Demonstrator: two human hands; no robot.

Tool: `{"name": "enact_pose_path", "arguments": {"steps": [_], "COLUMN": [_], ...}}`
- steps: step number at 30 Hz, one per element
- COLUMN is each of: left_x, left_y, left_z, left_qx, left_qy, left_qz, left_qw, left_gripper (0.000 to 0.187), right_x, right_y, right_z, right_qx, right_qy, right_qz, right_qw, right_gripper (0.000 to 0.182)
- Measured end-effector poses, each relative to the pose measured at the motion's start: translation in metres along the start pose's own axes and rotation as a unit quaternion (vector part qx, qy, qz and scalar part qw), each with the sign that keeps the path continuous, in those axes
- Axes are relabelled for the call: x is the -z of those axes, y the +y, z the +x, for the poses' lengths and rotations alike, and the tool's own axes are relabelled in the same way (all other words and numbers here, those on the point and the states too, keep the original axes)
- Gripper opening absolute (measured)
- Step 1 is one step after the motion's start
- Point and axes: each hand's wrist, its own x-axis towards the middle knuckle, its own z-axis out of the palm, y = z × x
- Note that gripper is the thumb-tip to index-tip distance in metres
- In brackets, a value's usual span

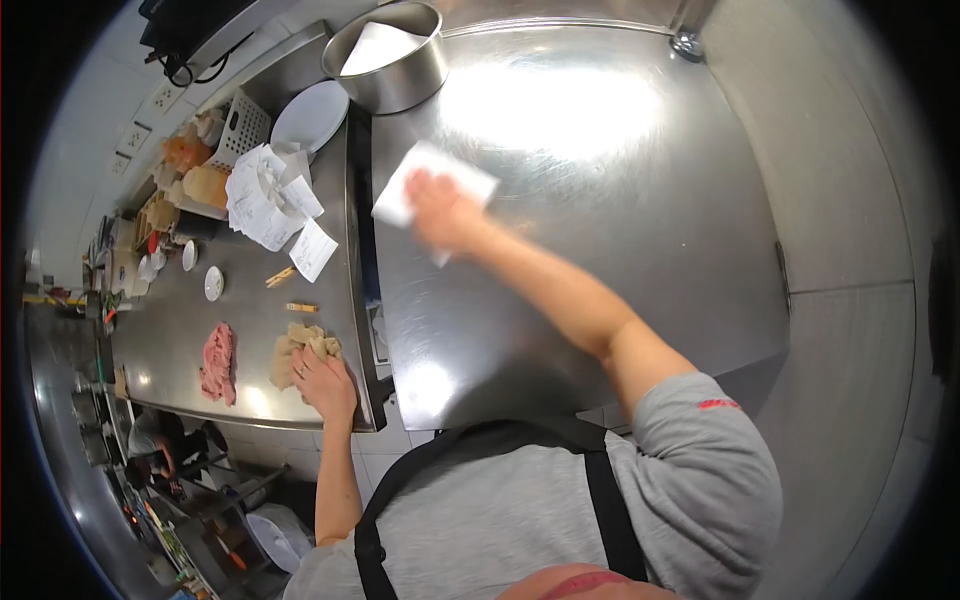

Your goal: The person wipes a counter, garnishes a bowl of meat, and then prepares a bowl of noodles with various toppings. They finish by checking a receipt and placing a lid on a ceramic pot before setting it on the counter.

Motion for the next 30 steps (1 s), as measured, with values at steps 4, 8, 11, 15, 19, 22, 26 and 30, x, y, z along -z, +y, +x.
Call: {"name": "enact_pose_path", "arguments": {"steps": [4, 8, 11, 15, 19, 22, 26, 30], "left_x": [0.008, 0.008, 0.008, 0.001, 0.001, -0.002, 0.0, -0.003], "left_y": [-0.014, -0.034, -0.035, -0.043, -0.048, -0.047, -0.048, -0.047], "left_z": [0.003, 0.004, 0.006, 0.009, 0.009, 0.011, 0.01, 0.011], "left_qx": [-0.045, -0.113, -0.113, -0.116, -0.119, -0.12, -0.118, -0.12], "left_qy": [-0.028, -0.027, -0.028, -0.019, -0.013, -0.003, -0.012, -0.012], "left_qz": [-0.01, -0.041, -0.071, -0.113, -0.128, -0.145, -0.14, -0.138], "left_qw": [0.999, 0.992, 0.991, 0.987, 0.985, 0.982, 0.983, 0.983], "left_gripper": [0.044, 0.043, 0.044, 0.047, 0.048, 0.048, 0.049, 0.05], "right_x": [0.025, 0.0, 0.02, 0.006, 0.037, 0.03, 0.025, 0.06], "right_y": [0.029, 0.1, 0.055, 0.018, -0.146, -0.173, -0.058, -0.016], "right_z": [-0.053, -0.265, -0.363, -0.254, -0.095, -0.146, -0.312, -0.264], "right_qx": [-0.13, -0.519, -0.709, -0.621, -0.309, -0.292, -0.623, -0.731], "right_qy": [-0.014, 0.165, 0.033, -0.054, 0.091, 0.119, 0.127, -0.057], "right_qz": [0.086, -0.044, -0.139, -0.102, -0.048, 0.066, -0.025, 0.145], "right_qw": [0.988, 0.838, 0.691, 0.775, 0.946, 0.947, 0.771, 0.664], "right_gripper": [0.046, 0.045, 0.048, 0.045, 0.051, 0.048, 0.044, 0.048]}}
